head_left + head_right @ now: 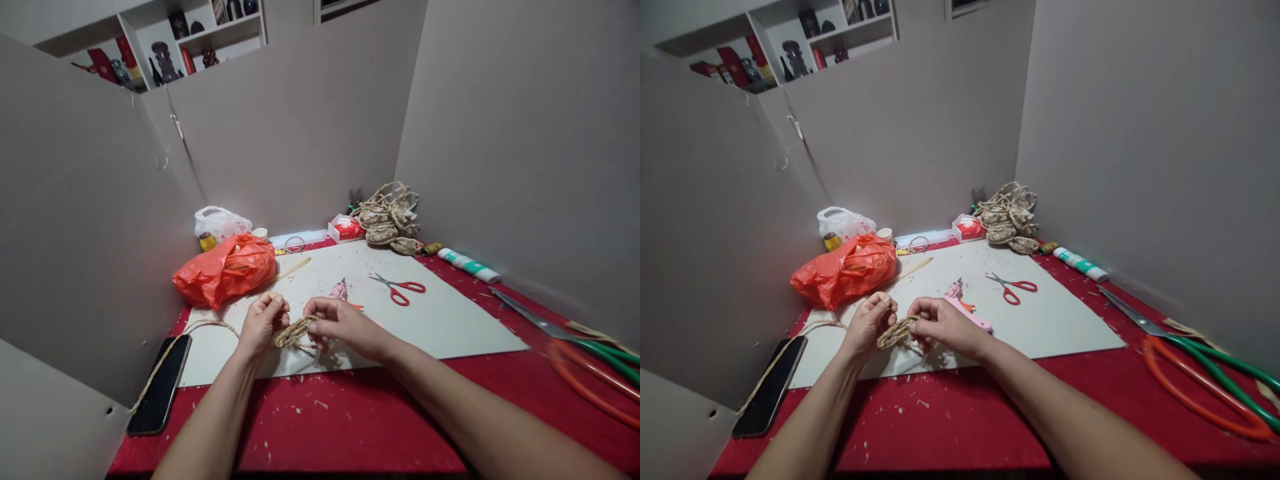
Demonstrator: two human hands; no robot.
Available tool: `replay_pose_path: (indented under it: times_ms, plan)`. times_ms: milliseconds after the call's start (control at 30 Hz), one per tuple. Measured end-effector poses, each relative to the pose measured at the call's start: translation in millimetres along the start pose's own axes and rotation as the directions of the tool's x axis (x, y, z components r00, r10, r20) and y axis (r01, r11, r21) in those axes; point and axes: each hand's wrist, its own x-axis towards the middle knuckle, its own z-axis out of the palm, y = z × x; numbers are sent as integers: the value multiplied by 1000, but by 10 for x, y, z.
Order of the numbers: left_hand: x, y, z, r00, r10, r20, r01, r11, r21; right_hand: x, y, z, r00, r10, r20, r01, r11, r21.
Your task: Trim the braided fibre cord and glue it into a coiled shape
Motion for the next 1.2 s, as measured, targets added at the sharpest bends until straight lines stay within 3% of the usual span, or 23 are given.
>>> replay_pose_path:
  times_ms: [367,567,833,1100,1200]
  plan:
    - [15,-42,-31,995,63,-71,-58,996,72,0,19,9,1000,-10,19,11,997,-75]
    - [-21,25,-25,999,27,-27,-25,997,67,-10,-3,13,1000,-15,-15,13,994,-108]
    - [-152,173,68,995,-61,83,41,973,227,-9,42,10,996,-44,-81,31,986,-161]
    - [-226,181,123,990,-46,134,-9,925,380,2,48,-1,991,-55,-120,33,983,-178]
    - [-222,152,120,986,-42,164,-17,939,343,-1,24,-10,989,-52,-136,27,984,-177]
